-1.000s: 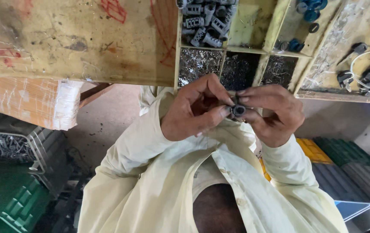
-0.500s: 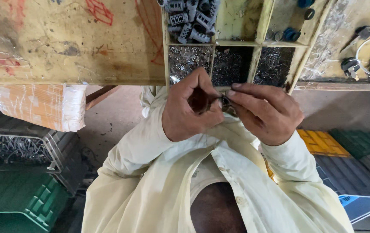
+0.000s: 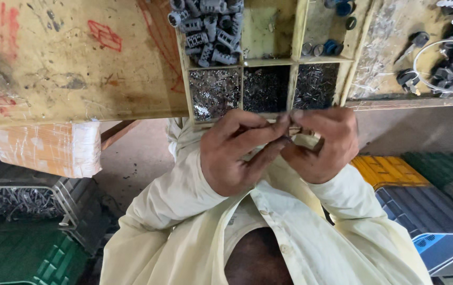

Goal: The person assembles small keychains by hand. They pick a key blank, attach a metal ring, insert a plastic housing, and secure it with a small metal pin, repeating the process for multiple units.

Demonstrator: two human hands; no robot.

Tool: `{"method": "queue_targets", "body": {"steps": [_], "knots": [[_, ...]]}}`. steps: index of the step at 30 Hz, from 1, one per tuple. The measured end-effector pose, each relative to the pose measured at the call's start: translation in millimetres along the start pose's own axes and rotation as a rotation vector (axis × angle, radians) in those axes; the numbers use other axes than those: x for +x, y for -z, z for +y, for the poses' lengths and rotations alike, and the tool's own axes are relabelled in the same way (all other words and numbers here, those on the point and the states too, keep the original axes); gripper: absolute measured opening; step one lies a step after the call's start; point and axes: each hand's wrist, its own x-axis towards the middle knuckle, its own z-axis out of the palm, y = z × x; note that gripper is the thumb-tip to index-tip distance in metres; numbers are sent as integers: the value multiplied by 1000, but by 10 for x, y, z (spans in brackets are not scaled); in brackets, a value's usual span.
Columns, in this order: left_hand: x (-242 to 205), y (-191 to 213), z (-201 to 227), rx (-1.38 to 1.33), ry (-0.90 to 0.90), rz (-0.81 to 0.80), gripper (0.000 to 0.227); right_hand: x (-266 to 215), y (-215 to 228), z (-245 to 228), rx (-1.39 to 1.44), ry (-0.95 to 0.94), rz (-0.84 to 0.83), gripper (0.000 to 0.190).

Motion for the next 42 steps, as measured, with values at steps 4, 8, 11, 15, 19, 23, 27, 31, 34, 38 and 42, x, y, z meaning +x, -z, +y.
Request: {"method": "queue_targets", "body": {"steps": [4, 8, 11, 15, 19, 23, 27, 31, 34, 38, 42], "knots": [[-23, -34, -188, -772, 372, -163, 31, 25, 44, 189, 214, 379, -133, 34], [-48, -25, -394, -1389, 682, -209, 29, 312, 47, 288, 182, 495, -79, 33], [-102, 29, -405, -1072, 578, -87, 26, 538, 207, 403, -205, 266, -68, 30], [-96, 37, -290, -825, 426, -73, 28, 841, 112, 688, -711, 152, 104, 32], [-44, 42, -213, -773, 443, -114, 35, 794, 59, 723, -657, 192, 143, 27], [40, 21, -217, -672, 443, -137, 39, 486, 191, 363, -249, 141, 32, 25], [82, -2, -241, -669, 468, -187, 36, 171, 118, 37, -80, 48, 120, 29], [47, 3, -303, -358, 270, -180, 38, 85, 30, 35, -4, 81, 158, 28], [6, -9, -348, -501, 356, -182, 34, 101, 35, 66, -22, 139, 127, 28], [-58, -16, -414, -925, 496, -187, 33, 108, 77, 54, -3, 201, 38, 29], [-75, 27, -498, -1174, 509, -292, 35, 143, 62, 86, 107, 153, 42, 29]]}}
